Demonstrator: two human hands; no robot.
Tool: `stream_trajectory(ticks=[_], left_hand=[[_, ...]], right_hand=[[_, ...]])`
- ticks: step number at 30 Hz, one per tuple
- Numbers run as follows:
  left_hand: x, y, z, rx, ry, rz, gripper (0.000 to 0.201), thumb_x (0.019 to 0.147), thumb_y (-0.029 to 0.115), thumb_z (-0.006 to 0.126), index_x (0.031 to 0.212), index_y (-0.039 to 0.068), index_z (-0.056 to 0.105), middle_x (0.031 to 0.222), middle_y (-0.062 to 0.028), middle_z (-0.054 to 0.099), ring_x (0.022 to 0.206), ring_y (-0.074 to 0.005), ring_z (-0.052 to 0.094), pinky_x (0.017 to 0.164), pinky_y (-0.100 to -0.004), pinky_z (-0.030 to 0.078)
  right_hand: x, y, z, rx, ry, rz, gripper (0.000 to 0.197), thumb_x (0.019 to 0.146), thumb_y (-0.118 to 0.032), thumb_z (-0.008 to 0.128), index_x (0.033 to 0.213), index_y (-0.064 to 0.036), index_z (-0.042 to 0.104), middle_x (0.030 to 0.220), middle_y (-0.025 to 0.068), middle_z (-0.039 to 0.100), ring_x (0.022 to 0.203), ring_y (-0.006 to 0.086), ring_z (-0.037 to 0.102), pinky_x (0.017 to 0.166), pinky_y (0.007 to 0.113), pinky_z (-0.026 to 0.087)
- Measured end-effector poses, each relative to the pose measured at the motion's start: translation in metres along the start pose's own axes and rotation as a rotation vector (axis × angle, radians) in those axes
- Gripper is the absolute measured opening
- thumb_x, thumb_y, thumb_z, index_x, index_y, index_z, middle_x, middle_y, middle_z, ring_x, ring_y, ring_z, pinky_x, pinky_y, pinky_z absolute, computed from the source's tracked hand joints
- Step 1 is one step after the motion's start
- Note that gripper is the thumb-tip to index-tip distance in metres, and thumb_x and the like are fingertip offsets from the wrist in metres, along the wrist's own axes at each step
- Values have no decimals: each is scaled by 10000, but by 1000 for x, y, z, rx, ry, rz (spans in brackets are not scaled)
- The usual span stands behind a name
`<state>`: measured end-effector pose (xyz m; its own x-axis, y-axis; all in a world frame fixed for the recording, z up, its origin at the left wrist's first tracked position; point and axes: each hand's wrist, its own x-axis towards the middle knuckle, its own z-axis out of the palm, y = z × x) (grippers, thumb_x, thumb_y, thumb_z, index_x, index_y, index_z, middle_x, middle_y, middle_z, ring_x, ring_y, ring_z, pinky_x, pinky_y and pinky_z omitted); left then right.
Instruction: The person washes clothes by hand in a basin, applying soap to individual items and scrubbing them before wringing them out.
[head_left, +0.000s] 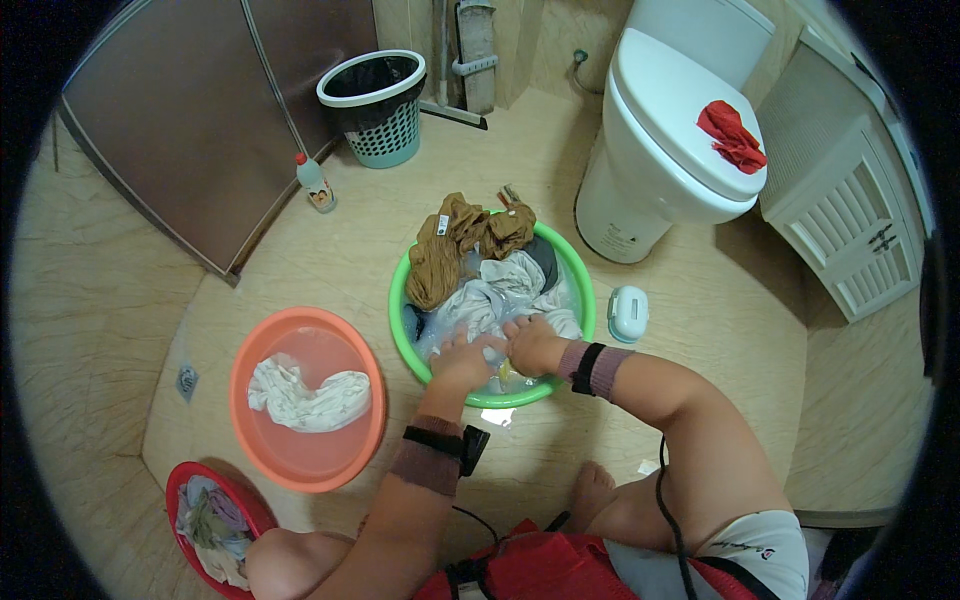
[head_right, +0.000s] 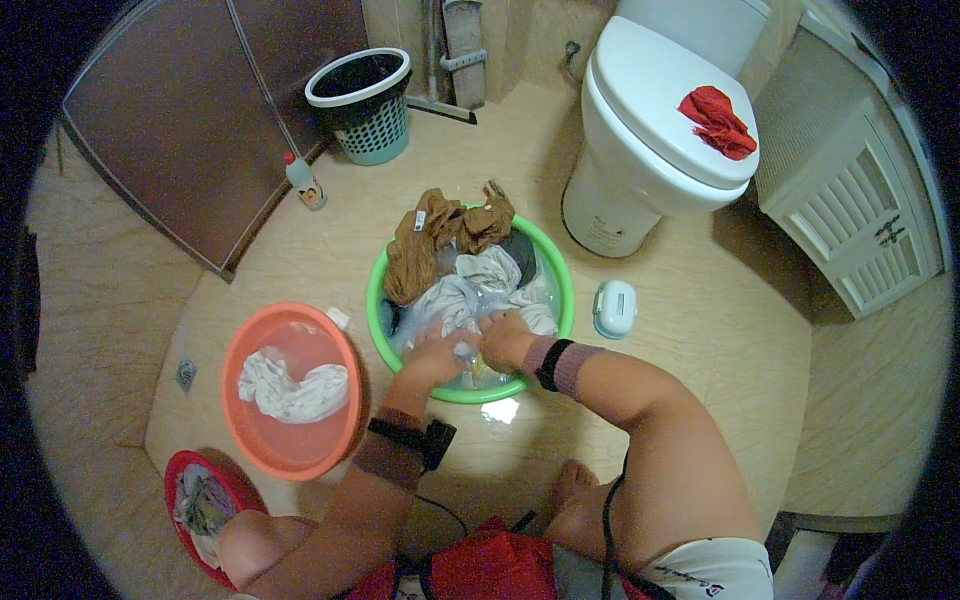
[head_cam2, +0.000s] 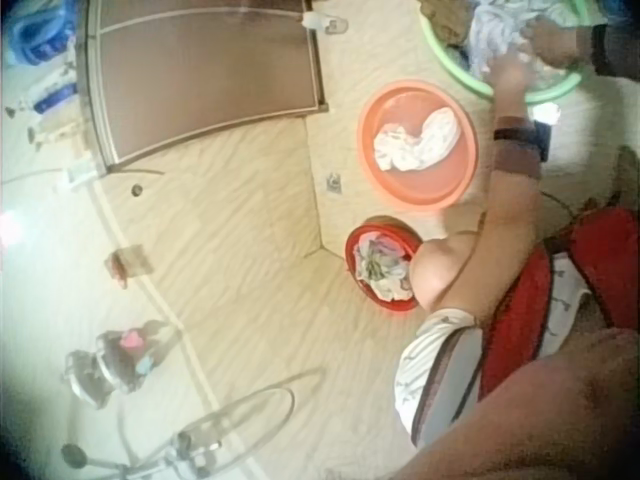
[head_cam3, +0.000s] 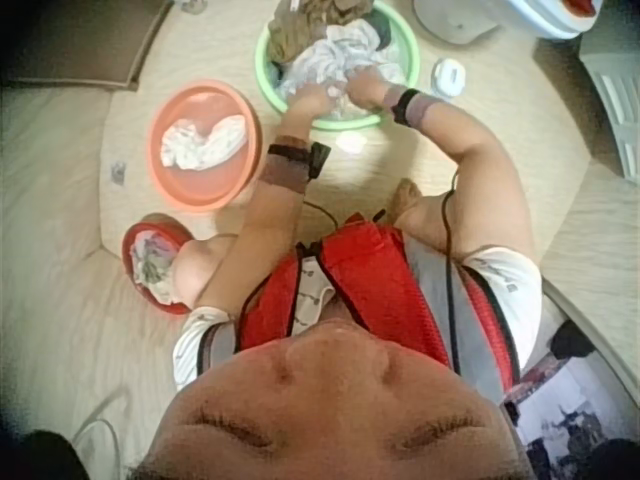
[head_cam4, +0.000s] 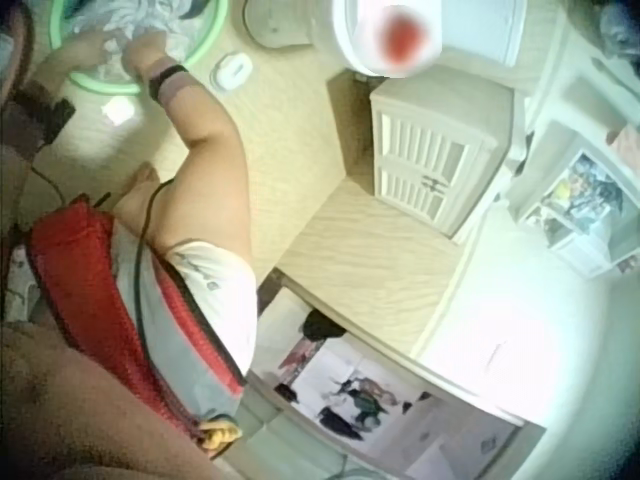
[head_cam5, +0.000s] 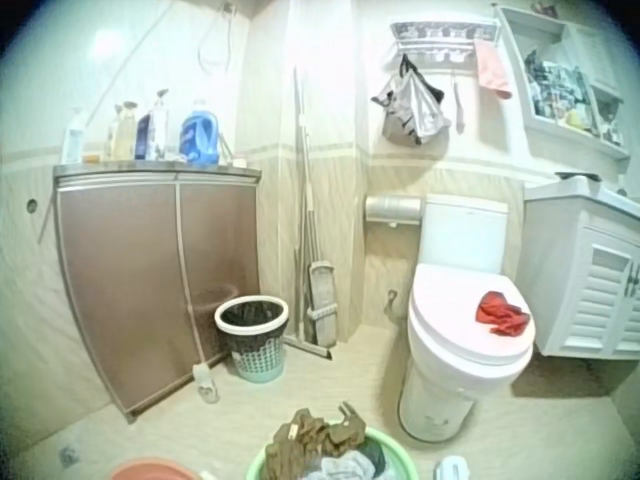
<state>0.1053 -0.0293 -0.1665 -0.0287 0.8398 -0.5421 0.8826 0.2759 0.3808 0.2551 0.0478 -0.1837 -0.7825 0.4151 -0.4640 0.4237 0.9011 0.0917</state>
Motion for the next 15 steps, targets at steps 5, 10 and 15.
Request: stream_trajectory(ticks=[5,10,15], left_hand=[[14,-13,2,-1,-78,-48,641,795,427,639,1368,213,446,1484,-131,296,1310,-402,351,1047,-539,316],[8,-6,7,14,-8,-47,560,812,450,619,1293,178,529,1421,-118,394,1292,-337,387,1024,-506,334],[7,-17,11,-89,98,-41,606,806,472,617,1316,169,495,1440,-124,365,1295,-360,377,1045,-528,299]], right_hand=[[12,-2,-10,68,-54,-48,521,830,-210,546,1336,-122,456,1191,130,560,1088,323,538,896,461,416],[-5,82,-13,1082,241,-56,410,722,-154,668,1117,-64,607,968,131,655,917,257,617,829,361,491],[-52,87,-18,389,277,83,415,637,-250,716,994,-53,639,921,157,660,844,337,634,728,427,505]])
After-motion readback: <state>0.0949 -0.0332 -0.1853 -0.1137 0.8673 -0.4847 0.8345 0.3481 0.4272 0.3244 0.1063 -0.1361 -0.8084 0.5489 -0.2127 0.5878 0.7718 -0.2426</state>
